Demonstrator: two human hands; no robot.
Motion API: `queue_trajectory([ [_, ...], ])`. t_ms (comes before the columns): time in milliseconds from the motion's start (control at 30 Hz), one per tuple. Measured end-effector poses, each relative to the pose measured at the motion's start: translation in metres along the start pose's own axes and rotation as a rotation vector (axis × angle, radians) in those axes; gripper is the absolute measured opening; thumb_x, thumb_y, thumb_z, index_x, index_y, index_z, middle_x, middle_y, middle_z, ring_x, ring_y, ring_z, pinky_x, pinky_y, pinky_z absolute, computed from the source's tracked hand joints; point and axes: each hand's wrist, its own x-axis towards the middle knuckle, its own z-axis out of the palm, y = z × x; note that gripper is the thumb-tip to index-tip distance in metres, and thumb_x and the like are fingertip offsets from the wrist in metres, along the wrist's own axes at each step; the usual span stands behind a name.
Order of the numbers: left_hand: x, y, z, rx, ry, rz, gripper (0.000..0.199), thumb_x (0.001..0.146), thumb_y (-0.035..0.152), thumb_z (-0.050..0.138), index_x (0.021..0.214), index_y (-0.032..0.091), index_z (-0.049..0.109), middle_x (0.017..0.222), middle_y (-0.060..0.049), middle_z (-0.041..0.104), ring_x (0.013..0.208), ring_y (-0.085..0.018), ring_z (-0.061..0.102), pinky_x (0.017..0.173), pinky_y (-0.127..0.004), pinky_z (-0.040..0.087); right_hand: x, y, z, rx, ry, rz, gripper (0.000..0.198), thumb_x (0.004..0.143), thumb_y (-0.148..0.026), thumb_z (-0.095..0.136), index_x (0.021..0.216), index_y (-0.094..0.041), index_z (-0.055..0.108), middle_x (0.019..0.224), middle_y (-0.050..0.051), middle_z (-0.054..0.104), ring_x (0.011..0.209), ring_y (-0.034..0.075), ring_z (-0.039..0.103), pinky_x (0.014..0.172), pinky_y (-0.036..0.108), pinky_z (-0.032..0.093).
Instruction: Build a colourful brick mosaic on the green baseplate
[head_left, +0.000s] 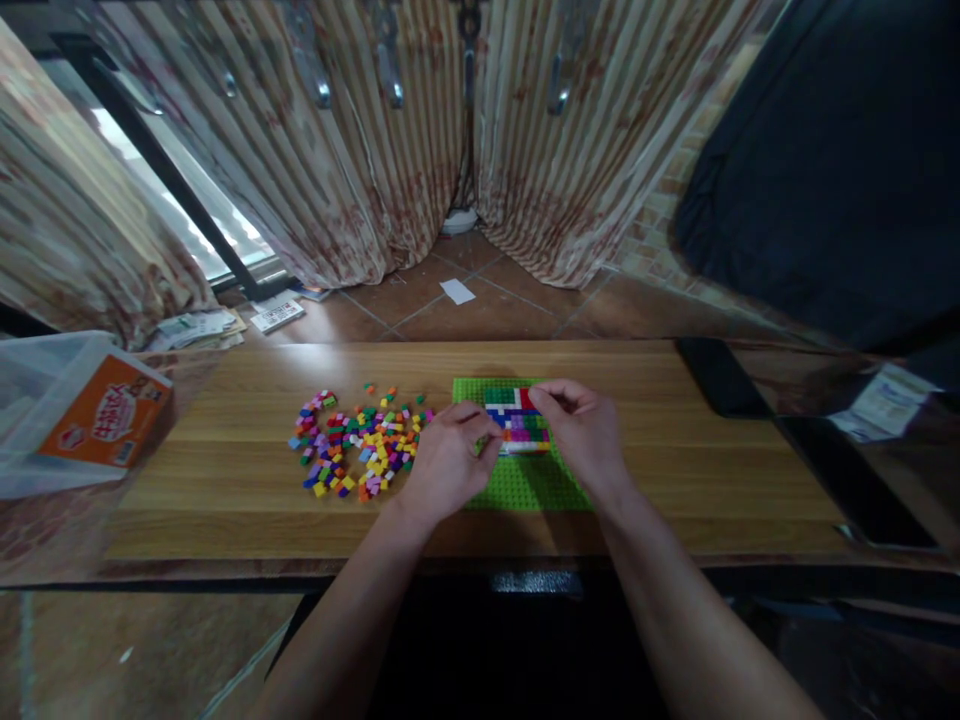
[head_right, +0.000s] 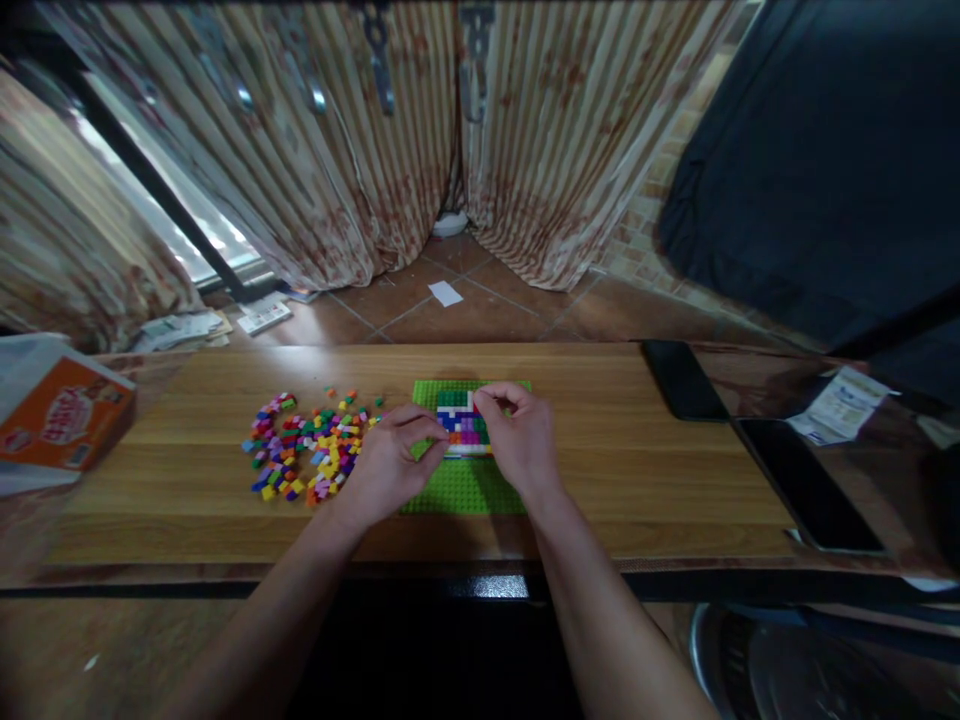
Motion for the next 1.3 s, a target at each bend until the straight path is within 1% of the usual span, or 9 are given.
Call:
queue_trajectory([
  [100, 0.001, 0.003, 0.002, 0.007, 0.021, -0.05, 0.011, 0.085, 0.014, 0.06, 0.076, 0.019, 0.065, 0.087, -0.005, 0.067, 0.081, -0.018, 0.064, 0.081, -0.034, 0.05, -0.001, 0.001, -0.002, -0.117, -0.036, -0.033, 0.018, 0.078, -0.038, 0.065, 0.08, -0.021, 0.074, 0.08, 0.005, 0.073, 0.076, 0.021, 0.065, 0.075, 0.037, 0.049],
  [233, 0.0, 0.004, 0.006, -0.052, 0.068, -0.115, 0.011, 0.082, 0.012, 0.061, 0.075, 0.019, 0.061, 0.084, -0.004, 0.064, 0.077, -0.016, 0.062, 0.074, -0.03, 0.05, -0.001, 0.005, -0.006, -0.285, -0.073, -0.14, 0.017, 0.076, -0.036, 0.068, 0.087, -0.024, 0.074, 0.101, 0.008, 0.07, 0.1, 0.027, 0.063, 0.092, 0.046, 0.047],
  [333, -0.001, 0.003, 0.009, -0.099, 0.089, -0.135, 0.011, 0.082, 0.011, 0.06, 0.076, 0.019, 0.059, 0.083, -0.002, 0.061, 0.072, -0.013, 0.059, 0.068, -0.027, 0.049, -0.003, 0.01, -0.005, -0.374, -0.11, -0.173, 0.028, 0.073, -0.036, 0.071, 0.098, -0.024, 0.073, 0.116, 0.012, 0.064, 0.116, 0.031, 0.056, 0.102, 0.052, 0.042],
  [467, -0.003, 0.0, 0.011, -0.134, 0.092, -0.138, 0.01, 0.085, 0.011, 0.06, 0.079, 0.019, 0.058, 0.086, -0.002, 0.061, 0.073, -0.013, 0.059, 0.069, -0.027, 0.05, -0.007, 0.016, 0.0, -0.439, -0.163, -0.163, 0.043, 0.073, -0.04, 0.071, 0.112, -0.02, 0.069, 0.124, 0.016, 0.059, 0.127, 0.036, 0.049, 0.106, 0.056, 0.038],
  [600, -0.005, -0.002, 0.01, -0.149, 0.076, -0.144, 0.009, 0.087, 0.013, 0.062, 0.082, 0.019, 0.058, 0.087, -0.003, 0.061, 0.077, -0.015, 0.061, 0.071, -0.028, 0.051, -0.01, 0.018, 0.006, -0.453, -0.162, -0.147, 0.052, 0.073, -0.041, 0.071, 0.12, -0.02, 0.064, 0.129, 0.017, 0.055, 0.13, 0.037, 0.046, 0.108, 0.056, 0.036],
  [800, -0.01, -0.004, 0.012, -0.149, 0.063, -0.137, 0.008, 0.088, 0.011, 0.059, 0.086, 0.019, 0.057, 0.089, -0.004, 0.061, 0.08, -0.016, 0.062, 0.073, -0.029, 0.052, -0.009, 0.018, 0.008, -0.438, -0.179, -0.113, 0.058, 0.07, -0.04, 0.073, 0.123, -0.019, 0.061, 0.126, 0.017, 0.057, 0.121, 0.036, 0.053, 0.106, 0.054, 0.039],
  [1000, -0.011, -0.005, 0.014, -0.142, 0.073, -0.154, 0.006, 0.087, 0.012, 0.059, 0.089, 0.019, 0.058, 0.088, -0.004, 0.062, 0.078, -0.016, 0.062, 0.073, -0.029, 0.052, -0.007, 0.02, 0.009, -0.414, -0.172, -0.094, 0.058, 0.069, -0.039, 0.075, 0.123, -0.021, 0.062, 0.122, 0.016, 0.06, 0.118, 0.036, 0.055, 0.104, 0.056, 0.041],
  [1300, -0.012, -0.001, 0.016, -0.153, 0.067, -0.207, 0.008, 0.086, 0.013, 0.059, 0.09, 0.02, 0.057, 0.09, -0.004, 0.064, 0.081, -0.017, 0.064, 0.075, -0.03, 0.052, -0.008, 0.019, 0.009, -0.439, -0.194, -0.072, 0.062, 0.069, -0.042, 0.073, 0.125, -0.02, 0.06, 0.126, 0.016, 0.06, 0.121, 0.036, 0.055, 0.106, 0.054, 0.041],
])
